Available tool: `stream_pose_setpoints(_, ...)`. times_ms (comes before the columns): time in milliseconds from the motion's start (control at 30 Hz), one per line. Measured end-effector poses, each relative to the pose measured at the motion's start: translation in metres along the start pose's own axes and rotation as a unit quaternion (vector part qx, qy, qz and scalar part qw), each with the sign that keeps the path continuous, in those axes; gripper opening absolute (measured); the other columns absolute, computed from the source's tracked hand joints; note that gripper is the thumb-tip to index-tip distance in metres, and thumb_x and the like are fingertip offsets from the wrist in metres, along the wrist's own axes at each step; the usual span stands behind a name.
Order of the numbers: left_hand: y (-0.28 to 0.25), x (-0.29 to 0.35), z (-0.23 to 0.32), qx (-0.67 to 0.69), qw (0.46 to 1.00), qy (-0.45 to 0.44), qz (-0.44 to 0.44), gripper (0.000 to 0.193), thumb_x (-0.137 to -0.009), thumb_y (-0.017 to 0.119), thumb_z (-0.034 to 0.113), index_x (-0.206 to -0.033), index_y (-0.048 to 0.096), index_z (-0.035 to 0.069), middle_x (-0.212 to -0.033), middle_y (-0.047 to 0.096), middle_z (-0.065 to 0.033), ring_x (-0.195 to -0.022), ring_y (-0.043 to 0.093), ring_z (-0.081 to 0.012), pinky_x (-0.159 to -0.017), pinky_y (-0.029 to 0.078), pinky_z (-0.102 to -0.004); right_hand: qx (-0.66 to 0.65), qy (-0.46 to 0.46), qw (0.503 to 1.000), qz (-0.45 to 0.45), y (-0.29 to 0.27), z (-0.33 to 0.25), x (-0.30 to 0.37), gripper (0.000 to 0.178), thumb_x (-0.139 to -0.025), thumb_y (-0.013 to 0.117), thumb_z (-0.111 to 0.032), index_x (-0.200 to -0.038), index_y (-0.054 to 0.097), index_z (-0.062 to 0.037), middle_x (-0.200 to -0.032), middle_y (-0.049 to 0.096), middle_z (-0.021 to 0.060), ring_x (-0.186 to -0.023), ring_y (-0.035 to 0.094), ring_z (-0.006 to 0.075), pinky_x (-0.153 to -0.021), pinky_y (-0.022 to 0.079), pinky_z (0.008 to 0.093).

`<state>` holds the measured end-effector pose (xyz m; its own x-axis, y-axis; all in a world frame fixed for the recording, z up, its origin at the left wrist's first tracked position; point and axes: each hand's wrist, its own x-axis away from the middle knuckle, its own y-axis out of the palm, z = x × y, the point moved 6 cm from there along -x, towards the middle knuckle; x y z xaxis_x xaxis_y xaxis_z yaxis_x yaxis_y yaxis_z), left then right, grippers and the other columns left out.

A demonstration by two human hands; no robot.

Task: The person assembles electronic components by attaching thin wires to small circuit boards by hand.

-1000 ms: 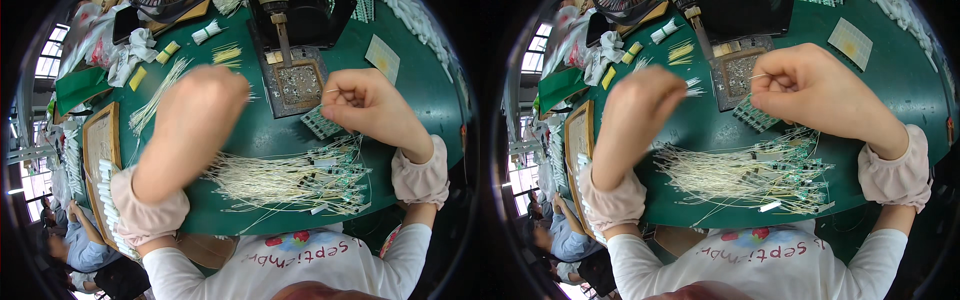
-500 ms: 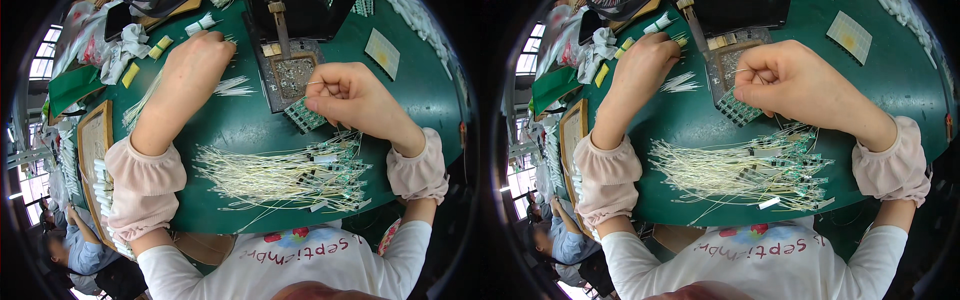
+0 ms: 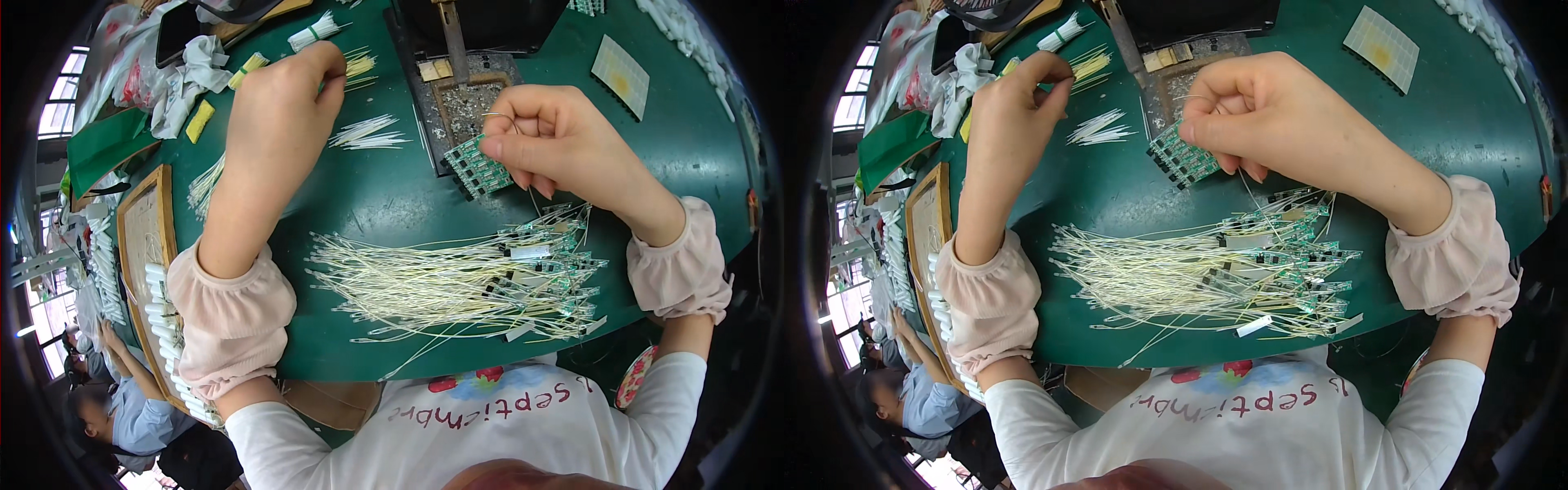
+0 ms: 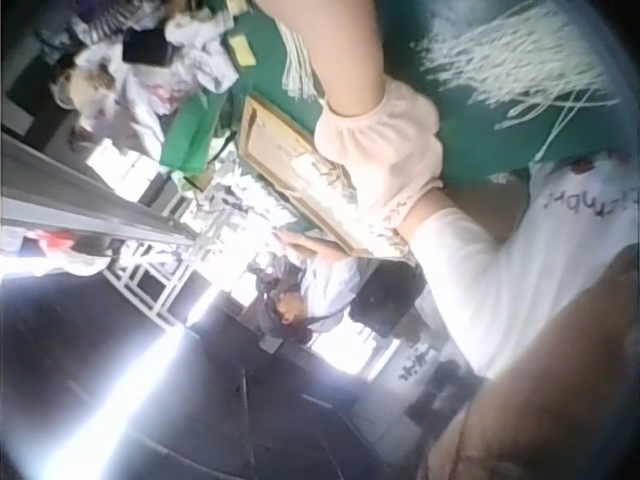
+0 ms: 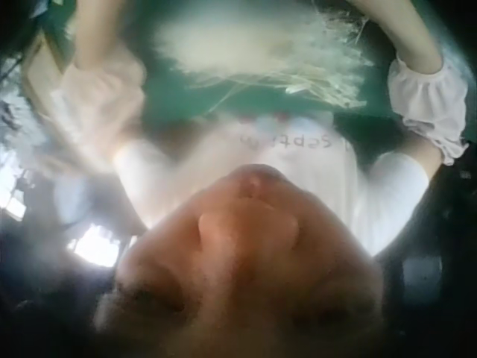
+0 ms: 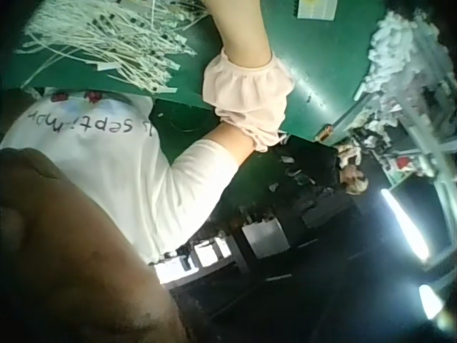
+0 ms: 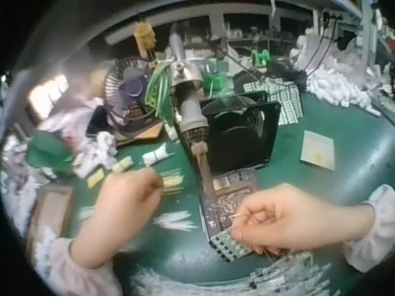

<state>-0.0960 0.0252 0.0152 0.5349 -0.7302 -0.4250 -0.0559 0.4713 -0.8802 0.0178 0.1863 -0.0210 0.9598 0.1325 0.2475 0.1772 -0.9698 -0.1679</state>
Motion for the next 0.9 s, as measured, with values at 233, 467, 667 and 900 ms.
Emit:
stream_pose_setpoints(233, -0.005, 0.011, 0.037, 0.241, 0.966, -0.043, -0.086, 0.007, -0.078, 0.066, 0.003, -0.085, 0.064, 0.000, -0.070, 0.061, -0.0009, -0.060, 0.050, -0.0058, -0.054, 0.040, -0.0200, -0.021, 0.026, 0.999, 0.009, 0.002, 0.004, -0.001, 0.012, -0.089, 0.060, -0.018, -0.086, 0.057, -0.0074, -0.059, 0.055, -0.0030, -0.043, 0.044, -0.0006, -0.036, 0.026, 0.0148)
stream_pose_setpoints(467, 0.008, 0.022, 0.046, 0.340, 0.920, -0.143, -0.135, 0.006, -0.079, 0.068, 0.002, -0.084, 0.065, 0.000, -0.072, 0.060, 0.0024, -0.063, 0.048, -0.0027, -0.056, 0.038, -0.0172, -0.059, 0.023, 0.998, 0.000, 0.003, 0.001, 0.002, 0.015, -0.087, 0.061, -0.018, -0.084, 0.058, -0.0040, -0.062, 0.057, -0.0008, -0.047, 0.047, 0.0019, -0.044, 0.034, 0.0158)
stream_pose_setpoints(667, -0.005, 0.009, 0.019, 0.199, 0.969, -0.141, -0.035, 0.010, -0.080, 0.068, 0.009, -0.085, 0.065, 0.000, -0.072, 0.060, 0.0020, -0.063, 0.049, -0.0030, -0.055, 0.036, -0.0175, -0.048, -0.005, 0.999, 0.022, 0.001, 0.005, -0.001, 0.010, -0.089, 0.060, -0.017, -0.087, 0.056, -0.0079, -0.060, 0.057, -0.0016, -0.043, 0.046, -0.0002, -0.036, 0.026, 0.0140)
stream_pose_setpoints(900, 0.005, 0.005, -0.011, 0.158, 0.983, -0.091, -0.025, 0.012, -0.080, 0.068, 0.012, -0.085, 0.067, 0.001, -0.080, 0.064, -0.0010, -0.071, 0.053, -0.0055, -0.062, 0.039, -0.0211, -0.038, 0.004, 0.999, 0.021, 0.002, 0.007, -0.001, 0.011, -0.088, 0.060, -0.017, -0.087, 0.055, -0.0079, -0.060, 0.057, -0.0017, -0.043, 0.046, -0.0002, -0.036, 0.026, 0.0139)
